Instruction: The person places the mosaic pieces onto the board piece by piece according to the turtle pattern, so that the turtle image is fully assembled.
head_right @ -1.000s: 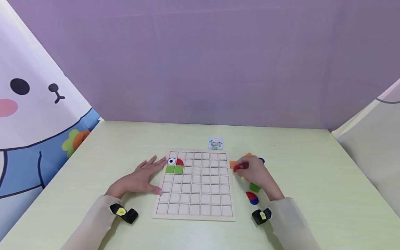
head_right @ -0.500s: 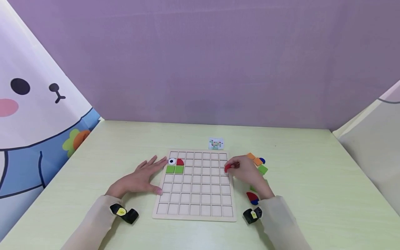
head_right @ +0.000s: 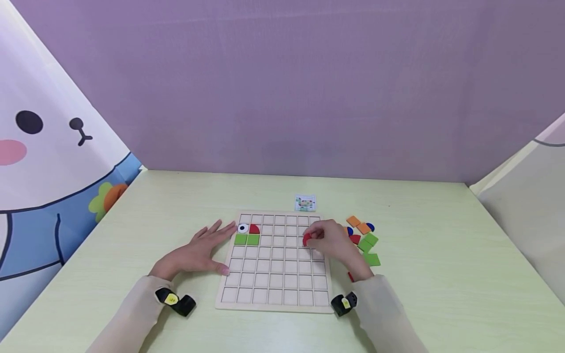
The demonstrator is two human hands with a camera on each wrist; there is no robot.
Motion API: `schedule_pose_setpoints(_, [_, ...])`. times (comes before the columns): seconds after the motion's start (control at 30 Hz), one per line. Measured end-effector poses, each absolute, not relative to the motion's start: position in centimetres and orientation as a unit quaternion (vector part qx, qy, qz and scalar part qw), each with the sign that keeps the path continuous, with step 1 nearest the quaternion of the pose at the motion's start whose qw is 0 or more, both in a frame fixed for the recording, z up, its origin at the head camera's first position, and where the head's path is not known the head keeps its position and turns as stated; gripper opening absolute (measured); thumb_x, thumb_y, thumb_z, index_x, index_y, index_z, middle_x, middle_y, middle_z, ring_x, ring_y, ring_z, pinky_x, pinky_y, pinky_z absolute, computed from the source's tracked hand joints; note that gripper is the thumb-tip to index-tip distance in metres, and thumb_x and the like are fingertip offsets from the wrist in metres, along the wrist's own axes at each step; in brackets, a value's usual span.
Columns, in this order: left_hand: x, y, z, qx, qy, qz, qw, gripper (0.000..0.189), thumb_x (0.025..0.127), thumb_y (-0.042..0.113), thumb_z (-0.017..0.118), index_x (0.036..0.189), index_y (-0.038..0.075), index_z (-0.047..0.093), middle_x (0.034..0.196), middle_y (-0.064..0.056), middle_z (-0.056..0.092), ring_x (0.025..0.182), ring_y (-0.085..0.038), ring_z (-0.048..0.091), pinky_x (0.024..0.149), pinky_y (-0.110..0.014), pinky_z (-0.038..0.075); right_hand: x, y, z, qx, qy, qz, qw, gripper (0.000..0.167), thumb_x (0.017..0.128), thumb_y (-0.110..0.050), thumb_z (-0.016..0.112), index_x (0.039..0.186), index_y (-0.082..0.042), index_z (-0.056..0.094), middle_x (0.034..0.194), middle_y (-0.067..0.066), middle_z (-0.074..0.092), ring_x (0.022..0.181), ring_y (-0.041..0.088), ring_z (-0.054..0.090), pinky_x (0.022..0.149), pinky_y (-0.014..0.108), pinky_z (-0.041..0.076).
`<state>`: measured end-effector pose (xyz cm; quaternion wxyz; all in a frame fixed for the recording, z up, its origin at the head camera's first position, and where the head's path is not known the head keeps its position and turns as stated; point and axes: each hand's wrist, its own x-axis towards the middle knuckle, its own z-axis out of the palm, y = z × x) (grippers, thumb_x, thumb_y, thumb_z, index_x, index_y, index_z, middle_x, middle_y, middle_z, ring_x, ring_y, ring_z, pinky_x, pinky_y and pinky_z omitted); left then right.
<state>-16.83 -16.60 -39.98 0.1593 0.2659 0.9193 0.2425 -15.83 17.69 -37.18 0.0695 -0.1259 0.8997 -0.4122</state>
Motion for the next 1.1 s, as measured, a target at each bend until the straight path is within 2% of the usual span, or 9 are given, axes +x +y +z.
schedule_pose_setpoints(0.27, [-16.8, -16.6, -39.9, 0.267, 0.918, 0.246, 0.160, 0.110, 0.069, 0.060, 0.075, 0.153, 0.014, 0.020, 0.161, -0.004, 0.015, 0.148, -0.035, -0.005, 0.116, -0.059, -0.002, -16.1, 16.2, -37.0, -0.156, 0.894, -0.416, 0.057, 0.009, 0.082, 0.000, 0.070, 0.088, -0.005, 0.065, 0.081, 0.004, 0.062, 0.076, 0.016, 0.054, 0.071, 0.020, 0.048])
schedule_pose_setpoints(0.63, [-16.8, -16.6, -40.0, 0.268, 0.919, 0.242, 0.158, 0.110, 0.070, 0.059, 0.074, 0.153, 0.015, 0.019, 0.161, -0.003, 0.014, 0.148, -0.035, -0.005, 0.117, -0.059, -0.001, -16.5, 13.1, -36.5, -0.167, 0.891, -0.414, 0.082, 0.010, 0.082, -0.002, 0.071, 0.089, -0.007, 0.065, 0.083, 0.004, 0.063, 0.078, 0.015, 0.054, 0.077, 0.027, 0.051])
schedule_pose_setpoints(0.9, [-16.7, -16.4, -39.9, 0.274, 0.918, 0.239, 0.156, 0.109, 0.070, 0.059, 0.074, 0.153, 0.016, 0.019, 0.161, -0.002, 0.014, 0.148, -0.035, -0.004, 0.117, -0.059, 0.000, -16.5, 11.8, -36.8, -0.167, 0.881, -0.434, 0.090, 0.014, 0.079, 0.003, 0.071, 0.087, -0.007, 0.063, 0.080, 0.003, 0.061, 0.076, 0.015, 0.054, 0.072, 0.026, 0.050])
schedule_pose_setpoints(1.1, [-16.6, -16.4, -39.9, 0.272, 0.920, 0.236, 0.158, 0.109, 0.070, 0.059, 0.074, 0.153, 0.016, 0.019, 0.161, -0.002, 0.014, 0.148, -0.035, -0.004, 0.117, -0.058, 0.000, -16.3, 10.9, -36.7, -0.191, 0.878, -0.428, 0.093, 0.012, 0.080, 0.003, 0.068, 0.089, -0.005, 0.068, 0.080, 0.003, 0.062, 0.076, 0.015, 0.054, 0.074, 0.025, 0.050])
